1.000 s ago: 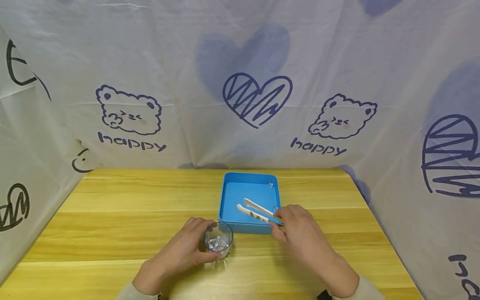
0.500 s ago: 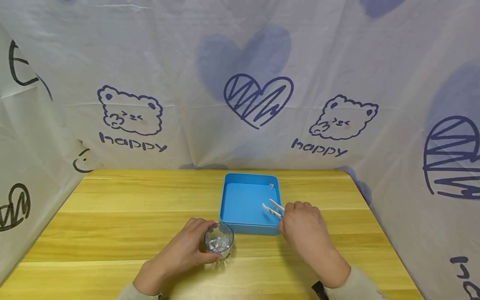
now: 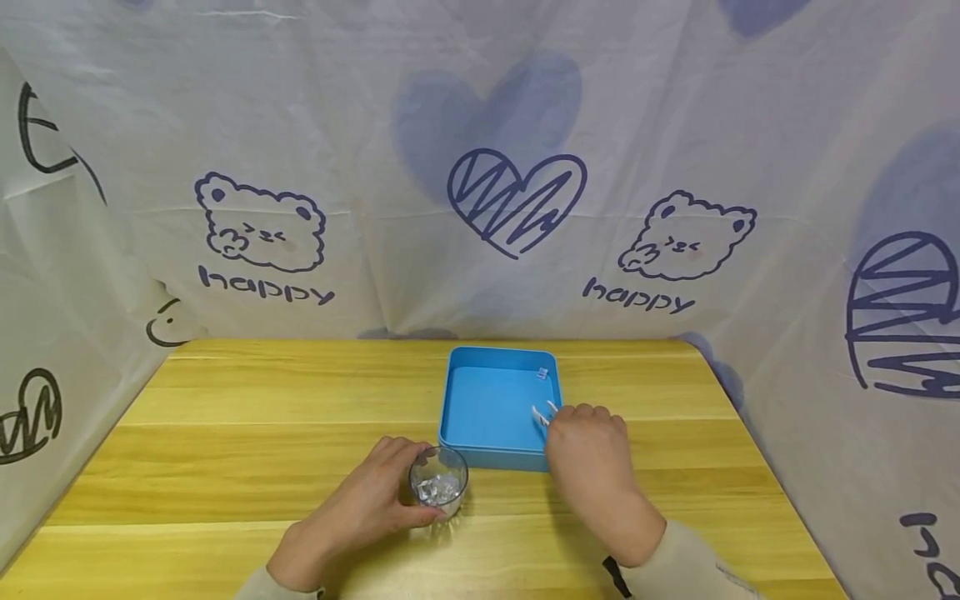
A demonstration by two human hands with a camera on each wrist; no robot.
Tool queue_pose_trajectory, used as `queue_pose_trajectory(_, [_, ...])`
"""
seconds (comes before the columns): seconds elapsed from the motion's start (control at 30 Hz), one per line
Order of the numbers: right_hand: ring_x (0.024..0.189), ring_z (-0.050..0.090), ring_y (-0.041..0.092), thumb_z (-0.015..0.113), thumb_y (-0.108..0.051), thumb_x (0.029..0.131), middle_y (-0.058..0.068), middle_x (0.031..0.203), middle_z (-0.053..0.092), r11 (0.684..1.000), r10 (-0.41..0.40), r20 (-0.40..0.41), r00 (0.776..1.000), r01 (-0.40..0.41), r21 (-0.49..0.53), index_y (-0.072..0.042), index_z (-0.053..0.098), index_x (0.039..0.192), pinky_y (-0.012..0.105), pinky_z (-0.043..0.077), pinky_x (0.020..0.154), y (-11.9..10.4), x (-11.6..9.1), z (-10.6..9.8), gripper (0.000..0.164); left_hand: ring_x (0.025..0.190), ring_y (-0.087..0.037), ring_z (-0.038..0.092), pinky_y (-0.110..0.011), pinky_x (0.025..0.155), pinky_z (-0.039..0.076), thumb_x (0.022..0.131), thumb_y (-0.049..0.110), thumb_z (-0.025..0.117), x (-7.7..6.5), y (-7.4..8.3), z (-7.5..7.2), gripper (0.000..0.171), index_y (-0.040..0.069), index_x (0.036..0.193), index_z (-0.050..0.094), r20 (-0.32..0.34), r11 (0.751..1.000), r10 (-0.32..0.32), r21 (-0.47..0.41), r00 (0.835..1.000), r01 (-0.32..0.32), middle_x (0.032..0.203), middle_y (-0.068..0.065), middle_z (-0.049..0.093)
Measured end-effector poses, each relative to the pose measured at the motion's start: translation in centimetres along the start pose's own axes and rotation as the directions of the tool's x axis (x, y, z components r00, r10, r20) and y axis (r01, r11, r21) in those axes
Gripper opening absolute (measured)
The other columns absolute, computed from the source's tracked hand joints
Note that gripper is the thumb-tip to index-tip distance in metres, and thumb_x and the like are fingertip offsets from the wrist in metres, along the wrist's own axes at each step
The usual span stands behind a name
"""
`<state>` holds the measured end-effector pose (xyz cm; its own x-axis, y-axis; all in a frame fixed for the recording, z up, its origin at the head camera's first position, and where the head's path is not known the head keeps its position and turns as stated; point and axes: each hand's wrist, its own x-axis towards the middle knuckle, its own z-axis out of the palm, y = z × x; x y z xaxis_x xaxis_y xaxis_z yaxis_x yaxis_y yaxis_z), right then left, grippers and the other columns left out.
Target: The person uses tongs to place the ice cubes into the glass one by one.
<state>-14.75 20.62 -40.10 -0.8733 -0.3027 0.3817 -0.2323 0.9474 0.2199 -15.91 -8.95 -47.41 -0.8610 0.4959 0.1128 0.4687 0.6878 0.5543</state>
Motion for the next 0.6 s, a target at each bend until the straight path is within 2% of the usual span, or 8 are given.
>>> queue_pose_trajectory(0.3, [0.054, 0.045, 0.021, 0.083, -0.016, 0.084, 0.006, 0.059, 0.048, 0.999, 0.032, 0.058, 0.998, -0.034, 0.024, -0.003, 0.056, 0.066, 0.036, 0.045, 0.046, -0.8, 0.7, 0.4, 0.034, 0.122, -0.022, 0.055, -0.048, 0.110, 0.052, 0.079, 0.053, 0.089, -0.1, 0.0, 0.1, 0.088, 0.006, 0.146, 0.058, 0.001, 1.000, 0.006, -0.004, 1.000, -0.006, 0.134, -0.006, 0.064])
queue_pose_trajectory(0.47, [0.051, 0.040, 0.018, 0.078, -0.014, 0.085, 0.003, 0.057, 0.042, 0.997, 0.001, 0.011, 1.000, -0.002, 0.081, -0.007, 0.049, 0.063, 0.032, 0.039, 0.042, -0.5, 1.1, 0.6, 0.037, 0.122, -0.022, 0.055, -0.047, 0.110, 0.052, 0.079, 0.054, 0.089, -0.1, -0.1, 0.1, 0.088, 0.006, 0.146, 0.058, 0.003, 1.000, 0.001, 0.000, 1.000, -0.001, 0.134, -0.006, 0.064])
queue_pose_trajectory(0.6, [0.051, 0.041, 0.021, 0.074, -0.012, 0.085, 0.005, 0.058, 0.043, 0.997, 0.027, -0.029, 0.999, -0.025, 0.071, -0.006, 0.049, 0.064, 0.033, 0.038, 0.041, -0.1, 1.3, 0.4, 0.033, 0.123, -0.022, 0.055, -0.047, 0.110, 0.052, 0.079, 0.054, 0.089, -0.1, -0.1, 0.1, 0.088, 0.006, 0.146, 0.058, 0.003, 1.000, 0.001, 0.003, 1.000, -0.001, 0.134, -0.006, 0.064])
